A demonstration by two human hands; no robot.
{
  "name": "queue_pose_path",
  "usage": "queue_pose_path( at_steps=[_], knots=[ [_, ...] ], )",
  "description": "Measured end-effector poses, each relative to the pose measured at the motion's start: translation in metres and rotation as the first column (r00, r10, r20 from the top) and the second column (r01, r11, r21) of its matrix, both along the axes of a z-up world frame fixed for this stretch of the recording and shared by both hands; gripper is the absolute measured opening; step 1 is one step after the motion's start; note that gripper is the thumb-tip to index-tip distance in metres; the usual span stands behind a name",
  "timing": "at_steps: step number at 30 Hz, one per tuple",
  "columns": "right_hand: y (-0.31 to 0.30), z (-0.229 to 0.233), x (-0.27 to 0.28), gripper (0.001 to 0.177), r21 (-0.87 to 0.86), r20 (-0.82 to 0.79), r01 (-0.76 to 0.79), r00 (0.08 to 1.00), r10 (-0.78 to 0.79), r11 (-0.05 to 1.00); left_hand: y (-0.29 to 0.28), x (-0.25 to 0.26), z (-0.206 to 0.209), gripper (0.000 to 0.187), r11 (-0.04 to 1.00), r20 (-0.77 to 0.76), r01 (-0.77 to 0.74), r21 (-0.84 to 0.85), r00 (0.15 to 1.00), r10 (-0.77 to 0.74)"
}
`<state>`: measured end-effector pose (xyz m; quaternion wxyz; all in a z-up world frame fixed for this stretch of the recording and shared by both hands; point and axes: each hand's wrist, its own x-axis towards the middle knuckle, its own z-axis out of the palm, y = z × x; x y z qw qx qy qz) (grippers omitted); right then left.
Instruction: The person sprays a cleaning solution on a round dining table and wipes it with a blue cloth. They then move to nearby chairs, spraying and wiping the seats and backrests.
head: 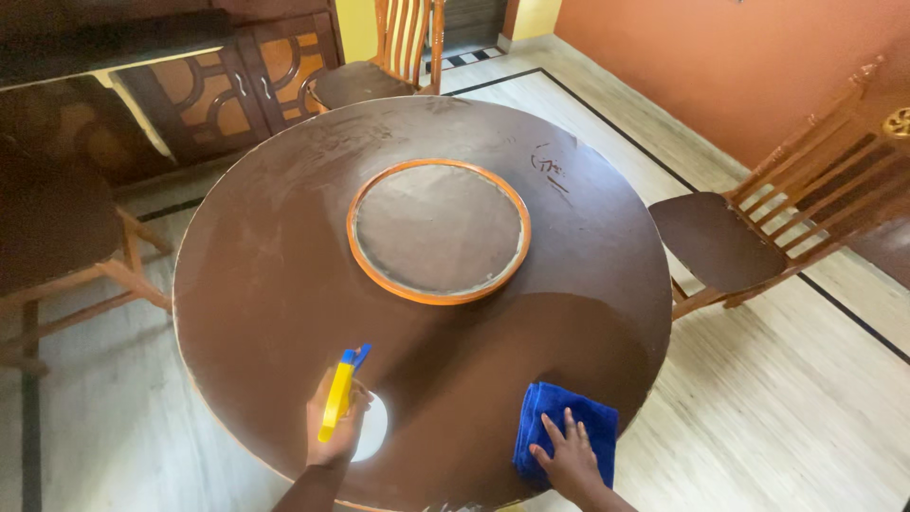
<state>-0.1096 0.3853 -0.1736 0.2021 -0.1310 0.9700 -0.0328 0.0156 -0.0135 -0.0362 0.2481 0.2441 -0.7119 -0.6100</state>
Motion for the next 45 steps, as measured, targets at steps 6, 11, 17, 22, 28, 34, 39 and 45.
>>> queue_pose_path(
  at_steps=[6, 11, 17, 22, 28, 34, 39, 45],
  knots=[
    [0.018, -0.023, -0.037, 0.080, -0.077, 0.179, 0.108, 0.979, -0.093, 0.991, 0.008, -0.003, 0.009, 0.008, 1.000, 0.059, -0.006, -0.007, 0.998, 0.007],
    [0.018, -0.032, -0.081, 0.095, -0.021, 0.219, 0.274, 0.940, -0.262, 0.962, 0.022, -0.012, -0.008, 0.017, 0.999, -0.002, 0.030, 0.022, 1.000, -0.030],
    [0.053, -0.033, -0.142, 0.106, 0.015, 0.213, 0.283, 0.936, -0.280, 0.959, 0.034, -0.020, -0.042, 0.029, 0.997, -0.122, -0.045, 0.066, 0.991, 0.053],
    [0.081, -0.039, -0.196, 0.108, 0.013, 0.233, 0.298, 0.927, -0.293, 0.954, 0.038, -0.020, -0.043, 0.038, 0.993, -0.036, -0.113, -0.045, 0.993, 0.111],
    [0.104, -0.049, -0.258, 0.108, -0.013, 0.185, 0.208, 0.962, -0.202, 0.978, 0.049, -0.026, -0.046, 0.034, 0.963, -0.062, -0.198, -0.181, 0.980, 0.190],
    [0.120, -0.049, -0.325, 0.105, -0.037, 0.155, 0.104, 0.983, -0.097, 0.994, 0.074, -0.034, -0.037, 0.051, 0.930, -0.034, -0.344, -0.127, 0.939, 0.343],
    [0.131, -0.049, -0.382, 0.099, -0.099, 0.158, 0.004, 0.987, 0.012, 0.995, 0.097, -0.040, -0.021, 0.051, 0.906, 0.012, -0.408, -0.115, 0.911, 0.412],
    [0.122, -0.044, -0.414, 0.090, -0.135, 0.112, 0.084, 0.991, -0.069, 0.987, 0.131, -0.047, -0.017, 0.052, 0.912, 0.004, -0.402, -0.086, 0.915, 0.404]
  ],
)
